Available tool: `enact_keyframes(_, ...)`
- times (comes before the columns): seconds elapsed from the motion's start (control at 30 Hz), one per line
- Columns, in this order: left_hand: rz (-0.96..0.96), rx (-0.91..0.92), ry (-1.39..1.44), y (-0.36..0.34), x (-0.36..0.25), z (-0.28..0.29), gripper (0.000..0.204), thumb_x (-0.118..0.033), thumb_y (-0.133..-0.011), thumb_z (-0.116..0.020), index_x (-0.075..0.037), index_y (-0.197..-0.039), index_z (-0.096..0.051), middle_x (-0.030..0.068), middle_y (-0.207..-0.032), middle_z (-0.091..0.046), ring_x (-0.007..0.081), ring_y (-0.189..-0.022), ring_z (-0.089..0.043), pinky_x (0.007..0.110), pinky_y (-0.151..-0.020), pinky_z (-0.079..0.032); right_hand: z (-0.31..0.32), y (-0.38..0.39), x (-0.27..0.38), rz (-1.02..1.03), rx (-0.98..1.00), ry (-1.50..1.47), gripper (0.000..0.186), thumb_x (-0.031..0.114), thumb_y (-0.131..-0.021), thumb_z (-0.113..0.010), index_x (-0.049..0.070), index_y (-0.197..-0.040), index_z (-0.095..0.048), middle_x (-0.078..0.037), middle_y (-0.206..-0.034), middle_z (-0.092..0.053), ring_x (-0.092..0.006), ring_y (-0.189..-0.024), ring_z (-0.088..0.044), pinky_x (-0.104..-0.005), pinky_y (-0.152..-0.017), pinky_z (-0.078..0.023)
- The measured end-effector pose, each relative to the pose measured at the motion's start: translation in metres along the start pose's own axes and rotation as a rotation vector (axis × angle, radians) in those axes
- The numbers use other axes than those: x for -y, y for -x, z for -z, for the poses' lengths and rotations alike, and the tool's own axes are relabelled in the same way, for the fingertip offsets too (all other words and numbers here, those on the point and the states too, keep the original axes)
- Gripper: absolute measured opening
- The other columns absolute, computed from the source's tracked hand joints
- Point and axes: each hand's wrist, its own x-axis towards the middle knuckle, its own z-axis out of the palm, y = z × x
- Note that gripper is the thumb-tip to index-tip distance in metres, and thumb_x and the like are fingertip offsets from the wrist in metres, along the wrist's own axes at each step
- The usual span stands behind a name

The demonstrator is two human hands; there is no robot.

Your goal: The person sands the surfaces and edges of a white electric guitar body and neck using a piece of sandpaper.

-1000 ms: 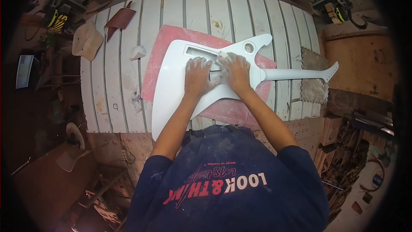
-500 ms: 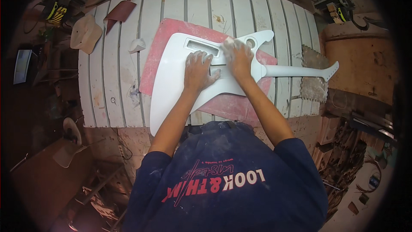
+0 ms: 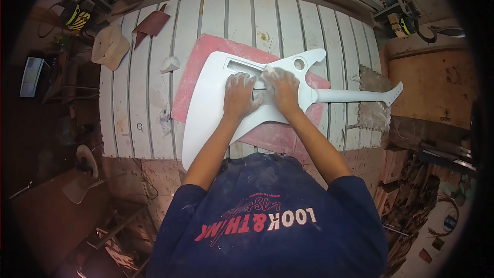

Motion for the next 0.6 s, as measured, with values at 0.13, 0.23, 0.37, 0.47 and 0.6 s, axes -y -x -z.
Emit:
enact_keyframes(0.13,-0.075,-0.110,-0.031,0.004,0.004,-0.004,0.057,-0.039,-0.078,-0.079,-0.009,-0.125,-0.067,0.0176,-0.129,-0.060,0.0375,-0.130,-0.051,0.055,-0.116,-0.034,-0.008,-0.064,-0.021,-0.249,-0.064,0.081,0.041,0.028,-0.091,-0.070,0.025,-0.132,-0.068,-0.011,-0.128,-0.061,-0.0347,-0.119,-0.054,-0.0532,-0.098,-0.041)
enact_keyframes(0.23,-0.191,-0.063,0.154,0.028,-0.027,-0.004,0.045,-0.034,-0.079,-0.078,-0.008,-0.114,-0.068,0.0160,-0.116,-0.063,0.0368,-0.115,-0.056,0.051,-0.105,-0.041,-0.014,-0.070,-0.027,-0.304,-0.053,0.122,0.042,0.029,-0.090,-0.072,0.025,-0.131,-0.069,-0.010,-0.129,-0.060,-0.0346,-0.119,-0.054,-0.0544,-0.097,-0.042)
enact_keyframes(0.37,-0.526,-0.130,0.466,0.063,-0.117,0.005,0.042,-0.037,-0.070,-0.083,-0.009,-0.092,-0.061,0.0117,-0.095,-0.060,0.0339,-0.094,-0.059,0.050,-0.088,-0.046,-0.021,-0.061,-0.035,-0.207,-0.134,0.168,0.042,0.030,-0.089,-0.072,0.022,-0.130,-0.069,-0.011,-0.131,-0.059,-0.0335,-0.119,-0.055,-0.0534,-0.097,-0.043)
enact_keyframes(0.47,-0.630,-0.154,0.573,0.073,-0.151,0.004,0.048,-0.042,-0.067,-0.085,-0.009,-0.089,-0.058,0.0104,-0.093,-0.058,0.0330,-0.095,-0.059,0.050,-0.088,-0.045,-0.025,-0.061,-0.033,-0.220,-0.120,0.204,0.042,0.031,-0.089,-0.072,0.022,-0.130,-0.069,-0.011,-0.130,-0.059,-0.0332,-0.118,-0.056,-0.0525,-0.096,-0.043)
enact_keyframes(0.6,-0.653,-0.105,0.681,0.076,-0.161,-0.004,0.065,-0.052,-0.063,-0.088,-0.009,-0.099,-0.056,0.0114,-0.105,-0.055,0.0336,-0.106,-0.056,0.051,-0.093,-0.043,-0.025,-0.064,-0.028,-0.251,-0.131,0.199,0.042,0.032,-0.090,-0.072,0.021,-0.130,-0.069,-0.010,-0.129,-0.060,-0.0328,-0.118,-0.056,-0.0517,-0.095,-0.043)
